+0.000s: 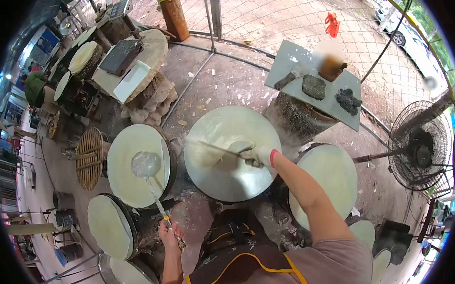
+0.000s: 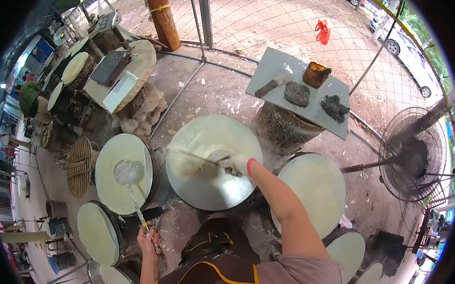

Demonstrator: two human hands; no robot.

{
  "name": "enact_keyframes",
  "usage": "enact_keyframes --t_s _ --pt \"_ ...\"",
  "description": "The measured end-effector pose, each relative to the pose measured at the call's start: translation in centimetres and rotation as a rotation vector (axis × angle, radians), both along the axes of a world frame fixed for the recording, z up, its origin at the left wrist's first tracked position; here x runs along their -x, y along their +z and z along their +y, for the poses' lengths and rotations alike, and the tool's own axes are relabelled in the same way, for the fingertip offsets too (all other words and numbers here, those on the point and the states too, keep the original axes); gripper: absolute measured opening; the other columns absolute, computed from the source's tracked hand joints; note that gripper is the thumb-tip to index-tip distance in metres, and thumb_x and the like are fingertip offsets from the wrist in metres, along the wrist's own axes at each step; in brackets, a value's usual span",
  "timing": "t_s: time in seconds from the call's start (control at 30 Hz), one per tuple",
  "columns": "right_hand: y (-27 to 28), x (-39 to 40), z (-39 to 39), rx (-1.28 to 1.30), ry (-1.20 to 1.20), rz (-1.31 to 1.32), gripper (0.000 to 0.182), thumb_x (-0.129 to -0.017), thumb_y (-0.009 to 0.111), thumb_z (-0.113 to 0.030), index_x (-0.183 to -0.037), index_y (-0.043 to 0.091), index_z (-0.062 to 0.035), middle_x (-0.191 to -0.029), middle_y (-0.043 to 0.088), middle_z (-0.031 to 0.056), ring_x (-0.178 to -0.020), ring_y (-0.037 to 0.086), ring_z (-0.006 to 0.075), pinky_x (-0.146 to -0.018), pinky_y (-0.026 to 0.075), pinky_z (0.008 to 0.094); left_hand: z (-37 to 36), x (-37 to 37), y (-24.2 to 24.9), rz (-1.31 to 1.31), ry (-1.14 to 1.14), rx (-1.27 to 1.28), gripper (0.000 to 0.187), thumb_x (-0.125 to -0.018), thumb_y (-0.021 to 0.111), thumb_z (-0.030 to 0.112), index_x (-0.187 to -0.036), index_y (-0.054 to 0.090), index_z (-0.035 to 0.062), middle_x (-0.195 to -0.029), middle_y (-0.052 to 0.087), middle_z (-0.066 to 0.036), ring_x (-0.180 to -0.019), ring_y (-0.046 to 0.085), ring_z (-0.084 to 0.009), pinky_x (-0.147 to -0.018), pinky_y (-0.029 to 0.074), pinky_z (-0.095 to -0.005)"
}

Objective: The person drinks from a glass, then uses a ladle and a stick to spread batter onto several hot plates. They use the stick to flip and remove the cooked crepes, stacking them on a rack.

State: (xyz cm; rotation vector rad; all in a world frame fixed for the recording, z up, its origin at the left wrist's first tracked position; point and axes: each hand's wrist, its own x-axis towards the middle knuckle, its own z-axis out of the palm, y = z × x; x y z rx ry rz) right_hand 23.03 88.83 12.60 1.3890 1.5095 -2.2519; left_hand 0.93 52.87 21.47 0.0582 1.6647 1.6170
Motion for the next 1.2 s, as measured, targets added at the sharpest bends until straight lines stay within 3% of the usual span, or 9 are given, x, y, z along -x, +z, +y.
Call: enact_keyframes --t_s 0.17,0.27,0.33,0.4,0.57,0.73,0.97,1.17,1.2 --pt "1.7 -9.1 -4.2 0.482 0.14 0.067 0.023 -0.083 0.062 -0.02 -0.101 0.061 -0.0056 -0.059 0.049 -0.001 -0.041 0.039 0.006 -0.037 0.031 0.0195 -2.4 -0.2 -0.4 -0.02 -0.005 0.016 0.026 -0.085 0.049 0.002 -0.111 0.047 0.0052 -0.067 0.042 0.001 -0.047 0.04 -0.0076 -0.04 0.035 -0.0239" --pt "0.5 -7.9 -0.7 0.094 0.055 0.04 0.024 -0.084 0.06 -0.016 -0.106 0.061 -0.0076 -0.058 0.046 -0.0037 -0.042 0.039 0.0056 -0.036 0.028 0.0208 -2.8 -0.8 -0.4 -0.025 0.032 0.054 0.025 -0.086 0.049 0.003 -0.111 0.048 0.005 -0.066 0.042 0.001 -0.047 0.04 -0.0075 -0.04 0.035 -0.0235" --pt "-0.6 -5.1 1.5 0.133 -0.322 0.29 0.026 -0.086 0.055 -0.018 -0.109 0.058 -0.0056 -0.058 0.048 -0.0026 -0.041 0.036 0.0061 -0.036 0.026 0.0215 -2.9 -1.4 -0.4 -0.041 0.035 0.034 0.026 -0.086 0.05 0.004 -0.111 0.048 0.0047 -0.067 0.043 0.001 -0.047 0.04 -0.0077 -0.04 0.035 -0.0234" --pt "0.3 -1.9 2.2 -0.064 -0.116 0.082 0.025 -0.083 0.06 -0.033 -0.094 0.06 -0.0105 -0.061 0.049 -0.0022 -0.039 0.036 0.0075 -0.035 0.027 0.0239 -3.0 -2.0 -0.4 -0.051 0.039 0.009 0.026 -0.085 0.05 0.004 -0.111 0.049 0.0044 -0.067 0.043 0.001 -0.047 0.04 -0.0079 -0.041 0.035 -0.0234" --pt "-2.4 -4.9 -1.6 0.296 0.269 0.203 0.023 -0.08 0.065 -0.03 -0.09 0.062 -0.0095 -0.059 0.053 0.0003 -0.038 0.038 0.008 -0.035 0.028 0.0245 -3.6 -3.3 -0.3 -0.077 0.053 -0.041 0.027 -0.083 0.051 0.002 -0.111 0.049 0.0032 -0.067 0.044 0.0 -0.047 0.041 -0.0083 -0.041 0.035 -0.023" --pt "0.3 -6.6 -1.1 -0.057 -0.499 0.154 0.03 -0.082 0.062 -0.026 -0.107 0.063 -0.0097 -0.058 0.049 -0.0018 -0.037 0.035 0.0066 -0.034 0.027 0.023 -4.5 -4.9 -0.2 -0.111 0.06 -0.026 0.028 -0.082 0.05 0.001 -0.11 0.05 0.0023 -0.066 0.043 0.0 -0.047 0.04 -0.0086 -0.041 0.035 -0.0229" --pt "1.2 -7.6 -4.7 0.145 0.151 0.006 0.024 -0.083 0.062 -0.028 -0.1 0.064 -0.0107 -0.058 0.049 -0.0004 -0.037 0.035 0.0064 -0.032 0.026 0.0235 -6.2 -5.9 0.3 -0.145 0.047 -0.048 0.028 -0.081 0.05 0.0 -0.108 0.05 0.0014 -0.064 0.042 0.0 -0.046 0.039 -0.0088 -0.041 0.034 -0.0231" --pt "1.1 -8.6 -9.1 -0.149 -0.347 -0.049 0.031 -0.081 0.065 -0.03 -0.104 0.062 -0.0092 -0.06 0.05 0.0002 -0.037 0.037 0.0069 -0.031 0.028 0.0243 -7.4 -3.9 1.1 -0.172 -0.022 -0.062 0.028 -0.082 0.049 0.0 -0.11 0.05 0.0016 -0.064 0.042 0.0 -0.046 0.039 -0.0086 -0.041 0.034 -0.0233" --pt "0.9 -8.8 -10.0 -0.026 -0.217 0.055 0.031 -0.083 0.064 -0.029 -0.106 0.061 -0.0092 -0.061 0.05 0.0003 -0.038 0.038 0.0071 -0.031 0.028 0.0239 -7.7 -3.2 0.9 -0.176 -0.044 -0.073 0.029 -0.081 0.05 0.002 -0.11 0.05 0.0008 -0.064 0.043 -0.001 -0.046 0.039 -0.0086 -0.04 0.034 -0.0229"
